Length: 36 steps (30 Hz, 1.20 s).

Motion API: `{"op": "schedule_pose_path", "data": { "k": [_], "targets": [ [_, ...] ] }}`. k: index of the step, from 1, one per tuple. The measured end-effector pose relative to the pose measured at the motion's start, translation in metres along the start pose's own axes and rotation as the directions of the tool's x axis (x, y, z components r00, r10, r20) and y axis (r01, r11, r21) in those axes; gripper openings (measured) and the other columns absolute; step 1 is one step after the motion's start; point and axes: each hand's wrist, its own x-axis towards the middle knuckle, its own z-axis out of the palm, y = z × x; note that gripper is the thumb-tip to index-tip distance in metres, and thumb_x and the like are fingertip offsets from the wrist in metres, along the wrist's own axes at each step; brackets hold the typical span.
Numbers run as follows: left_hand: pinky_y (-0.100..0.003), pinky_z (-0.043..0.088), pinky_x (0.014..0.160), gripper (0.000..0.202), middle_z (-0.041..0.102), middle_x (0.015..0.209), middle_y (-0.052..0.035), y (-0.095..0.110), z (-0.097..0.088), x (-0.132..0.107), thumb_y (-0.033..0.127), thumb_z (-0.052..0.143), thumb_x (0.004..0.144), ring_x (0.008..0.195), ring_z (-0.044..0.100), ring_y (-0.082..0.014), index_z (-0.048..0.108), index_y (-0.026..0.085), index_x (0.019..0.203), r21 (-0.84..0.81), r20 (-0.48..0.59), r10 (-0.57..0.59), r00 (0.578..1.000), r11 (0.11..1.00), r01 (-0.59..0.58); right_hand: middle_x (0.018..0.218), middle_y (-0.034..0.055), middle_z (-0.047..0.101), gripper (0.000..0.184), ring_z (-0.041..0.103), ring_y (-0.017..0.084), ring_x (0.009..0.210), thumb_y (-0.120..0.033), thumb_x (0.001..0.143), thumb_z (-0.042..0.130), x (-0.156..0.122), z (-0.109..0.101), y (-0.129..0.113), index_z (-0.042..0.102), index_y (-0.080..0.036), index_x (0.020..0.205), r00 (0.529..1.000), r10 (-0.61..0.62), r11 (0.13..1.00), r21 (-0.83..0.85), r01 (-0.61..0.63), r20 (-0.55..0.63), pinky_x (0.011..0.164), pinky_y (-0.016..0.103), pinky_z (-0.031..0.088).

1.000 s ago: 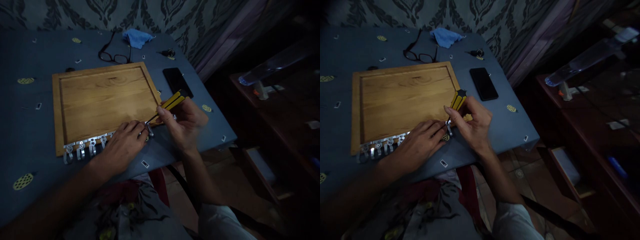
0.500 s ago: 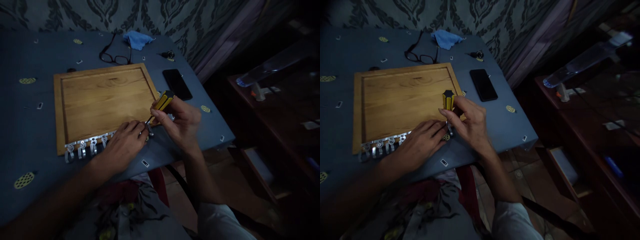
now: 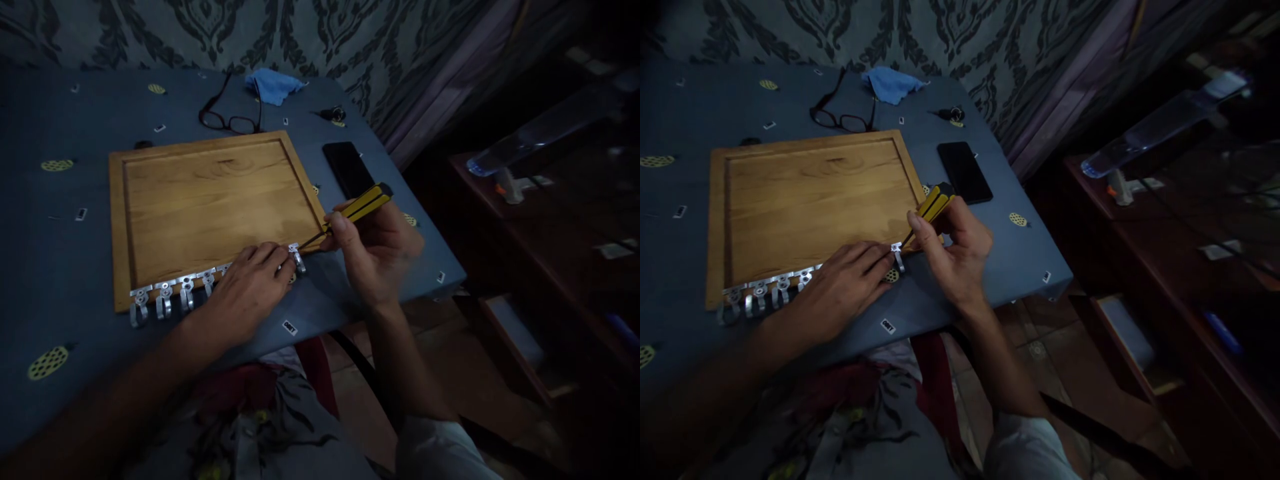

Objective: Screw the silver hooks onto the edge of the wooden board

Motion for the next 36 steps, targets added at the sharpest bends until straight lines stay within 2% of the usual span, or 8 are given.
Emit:
{"op": "schedule_pose_path", "data": {
  "k": [7,13,23,29,36],
  "targets": [
    [-0.044,0.055,0.099,0.026,0.072,0.127,-0.0156,0.000,0.000,0.000,0.021,0.062,0.103,0.119,0.065,-0.0311,0.066,0.008,0.125,0.011,-0.021,0.010,1.000,1.000,-0.010,0.075,-0.0027,0.068,0.012,0.066,0.015,0.060,-0.035,0.096,0.074,-0.006,0.000,0.007,0.070,-0.025,0.091,1.000,0.011,0.998,-0.057,-0.010,0.017,0.055,0.031,0.056],
    [-0.044,0.057,0.096,0.026,0.073,0.123,-0.0152,0.000,-0.002,0.001,0.022,0.063,0.103,0.116,0.067,-0.0314,0.067,0.007,0.124,0.022,-0.046,0.023,0.999,1.000,-0.022,0.070,-0.0040,0.068,0.016,0.065,0.013,0.057,-0.035,0.096,0.074,-0.008,-0.004,0.004,0.068,-0.024,0.087,0.999,0.031,0.993,-0.116,-0.027,0.026,0.052,0.029,0.053],
    [-0.043,0.054,0.104,0.028,0.071,0.130,-0.0182,0.002,0.003,-0.004,0.017,0.064,0.100,0.123,0.065,-0.0310,0.067,0.006,0.126,0.061,-0.051,0.029,0.998,0.998,-0.026,0.067,-0.0065,0.070,0.008,0.066,0.011,0.053,-0.030,0.097,0.073,-0.017,-0.006,-0.002,0.072,-0.023,0.093,1.000,-0.023,0.985,-0.170,0.021,-0.011,0.053,0.025,0.053],
    [-0.044,0.054,0.107,0.034,0.068,0.138,-0.0186,0.006,0.001,-0.005,0.015,0.063,0.099,0.130,0.063,-0.0318,0.063,0.009,0.133,0.059,-0.010,-0.013,1.000,0.998,0.013,0.070,-0.0062,0.073,0.005,0.070,0.011,0.056,-0.029,0.097,0.074,-0.022,-0.008,-0.001,0.074,-0.025,0.097,1.000,-0.020,0.989,-0.148,0.016,-0.024,0.053,0.025,0.055],
    [-0.049,0.054,0.110,0.036,0.066,0.144,-0.0209,0.007,-0.003,-0.007,0.016,0.060,0.101,0.134,0.063,-0.0345,0.062,0.009,0.137,0.044,0.024,0.008,1.000,0.999,-0.010,0.080,-0.0032,0.079,0.008,0.071,0.013,0.056,-0.032,0.097,0.075,-0.028,-0.009,-0.003,0.076,-0.024,0.097,0.998,-0.006,0.984,-0.179,-0.005,-0.060,0.053,0.027,0.056]
  ]
}}
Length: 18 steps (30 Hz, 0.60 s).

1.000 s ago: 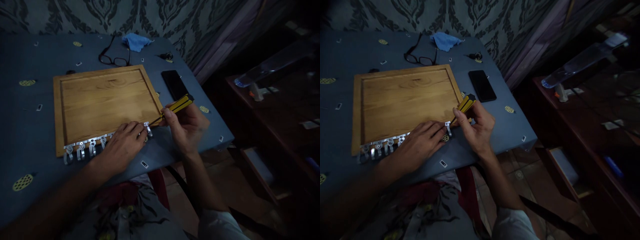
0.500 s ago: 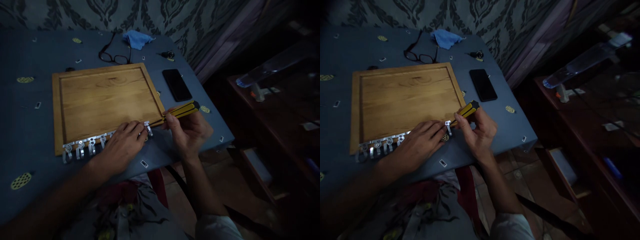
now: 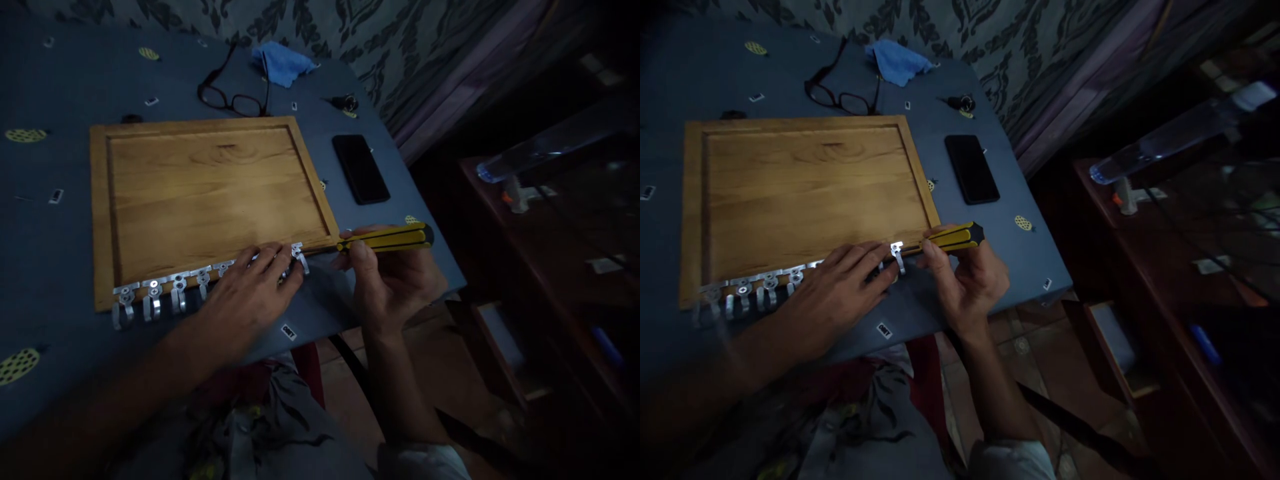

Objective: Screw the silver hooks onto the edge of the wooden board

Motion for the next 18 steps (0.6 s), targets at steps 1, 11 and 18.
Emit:
{"op": "schedule_pose_path", "data": {
  "k": [1,11,18],
  "targets": [
    [-0.049,0.054,0.110,0.036,0.065,0.145,-0.0211,0.000,0.000,0.000,0.015,0.059,0.101,0.135,0.063,-0.0342,0.062,0.009,0.137,0.000,0.005,0.006,1.000,1.000,-0.006,0.079,-0.0031,0.079,0.008,0.071,0.013,0.056,-0.033,0.097,0.074,-0.001,0.000,0.000,0.076,-0.024,0.097,1.000,0.001,1.000,0.002,-0.001,0.002,0.053,0.027,0.056],
    [-0.047,0.056,0.107,0.037,0.068,0.143,-0.0207,0.000,-0.004,0.003,0.014,0.055,0.103,0.133,0.064,-0.0339,0.065,0.008,0.138,0.035,0.009,0.013,1.000,0.999,-0.013,0.087,-0.0009,0.078,0.008,0.062,0.011,0.051,-0.033,0.094,0.077,-0.009,-0.001,-0.002,0.077,-0.025,0.091,0.996,0.039,0.999,0.002,-0.039,-0.077,0.050,0.028,0.053],
    [-0.045,0.056,0.106,0.033,0.071,0.140,-0.0160,0.005,0.003,0.004,0.013,0.053,0.102,0.128,0.067,-0.0304,0.069,0.013,0.131,0.074,-0.058,-0.040,0.998,0.996,0.044,0.090,0.0018,0.079,0.006,0.067,0.014,0.055,-0.030,0.093,0.078,-0.016,-0.002,0.001,0.077,-0.024,0.092,0.993,0.013,1.000,-0.003,-0.013,-0.115,0.047,0.030,0.054]
  ]
}}
